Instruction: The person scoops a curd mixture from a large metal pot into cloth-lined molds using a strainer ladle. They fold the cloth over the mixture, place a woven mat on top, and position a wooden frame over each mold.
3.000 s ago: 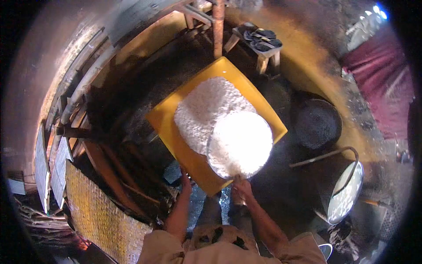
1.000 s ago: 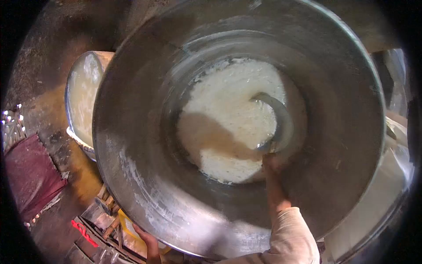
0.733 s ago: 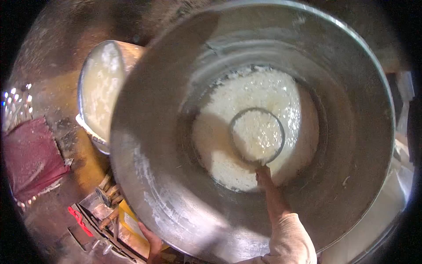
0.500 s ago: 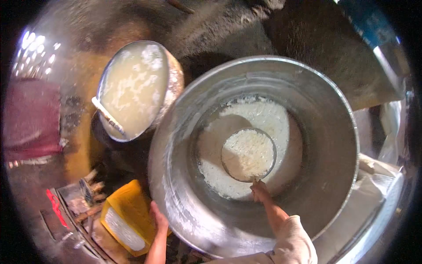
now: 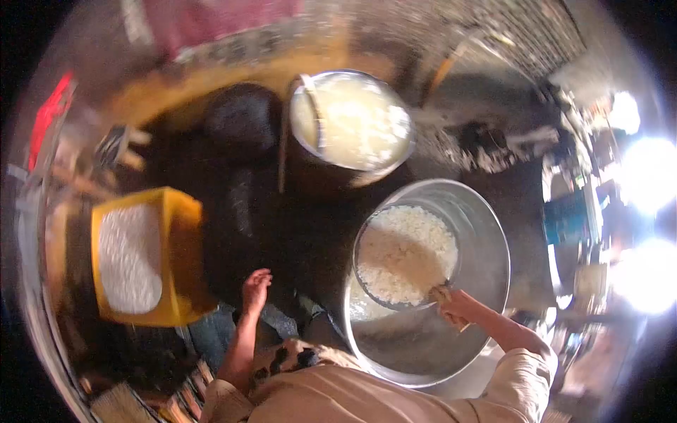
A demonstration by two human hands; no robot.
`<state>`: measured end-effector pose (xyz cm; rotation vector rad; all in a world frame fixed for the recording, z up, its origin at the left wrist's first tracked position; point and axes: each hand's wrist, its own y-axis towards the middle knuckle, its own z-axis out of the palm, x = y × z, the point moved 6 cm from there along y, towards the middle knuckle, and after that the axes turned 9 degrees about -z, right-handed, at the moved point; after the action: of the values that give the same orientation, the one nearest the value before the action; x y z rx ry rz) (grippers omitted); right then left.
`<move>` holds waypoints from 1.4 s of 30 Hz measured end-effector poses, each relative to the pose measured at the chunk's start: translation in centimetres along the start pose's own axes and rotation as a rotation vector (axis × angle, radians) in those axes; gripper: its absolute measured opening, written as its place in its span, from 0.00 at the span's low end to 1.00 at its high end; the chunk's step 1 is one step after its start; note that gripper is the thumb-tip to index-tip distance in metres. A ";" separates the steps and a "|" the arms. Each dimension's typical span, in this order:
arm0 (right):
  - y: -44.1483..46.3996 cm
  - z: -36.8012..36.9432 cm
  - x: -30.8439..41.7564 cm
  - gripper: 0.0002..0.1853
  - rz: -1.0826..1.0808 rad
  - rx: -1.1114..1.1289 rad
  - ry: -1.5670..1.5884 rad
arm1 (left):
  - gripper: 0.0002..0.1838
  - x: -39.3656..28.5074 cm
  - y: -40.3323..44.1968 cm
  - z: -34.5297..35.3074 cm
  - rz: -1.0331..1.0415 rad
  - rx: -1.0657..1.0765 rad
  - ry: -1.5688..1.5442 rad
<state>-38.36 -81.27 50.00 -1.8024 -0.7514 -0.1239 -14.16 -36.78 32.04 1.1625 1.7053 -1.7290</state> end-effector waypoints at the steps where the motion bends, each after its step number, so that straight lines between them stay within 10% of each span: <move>1: -0.7 1.0 2.9 0.06 0.090 0.003 0.125 | 0.12 0.7 -1.1 -4.5 -0.022 -0.072 -0.056; 6: -0.1 9.1 15.4 0.08 0.068 0.164 0.077 | 0.13 11.7 -7.9 -26.2 -0.187 -0.601 -0.454; 10: 6.6 22.0 24.3 0.36 0.094 0.372 0.374 | 0.12 21.3 -10.2 -39.2 -0.284 -1.151 -0.113; 13: 9.3 33.1 31.6 0.31 0.141 0.448 0.322 | 0.14 20.9 -13.3 -42.2 -0.372 -1.216 -0.124; 18: 16.7 53.4 44.4 0.21 -0.468 0.515 -0.109 | 0.16 25.4 -12.2 -43.9 -0.450 -1.153 -0.152; 22: 21.9 65.9 47.0 0.13 -0.125 0.587 0.035 | 0.21 30.5 -10.5 -42.2 -0.506 -1.010 -0.231; 26: 28.0 74.4 48.4 0.13 -0.719 0.646 -0.209 | 0.26 36.1 -9.0 -40.2 -0.629 -0.913 -0.430; 30: 33.9 79.9 45.4 0.15 -0.839 0.580 -0.363 | 0.25 31.3 -11.7 -39.6 -0.622 -0.945 -0.840; 34: 31.1 78.9 48.4 0.17 -0.515 0.501 -0.143 | 0.20 31.1 -13.5 -38.3 -0.691 -0.876 -0.975; 36: 26.9 75.3 51.9 0.17 -0.333 0.276 -0.008 | 0.17 34.7 -13.3 -38.0 -0.727 -0.841 -0.380; 40: 27.5 68.0 54.0 0.19 -0.366 -0.080 0.049 | 0.13 27.0 -12.9 -38.1 -0.328 -0.854 -0.659; 42: 26.2 61.3 56.2 0.21 -0.450 -0.305 -0.090 | 0.11 20.2 -11.5 -38.2 -0.144 -0.873 -0.311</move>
<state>3.55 -7.40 30.29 -1.9033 -1.2500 -0.4774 -24.80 6.43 27.03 0.3630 2.0260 -0.9440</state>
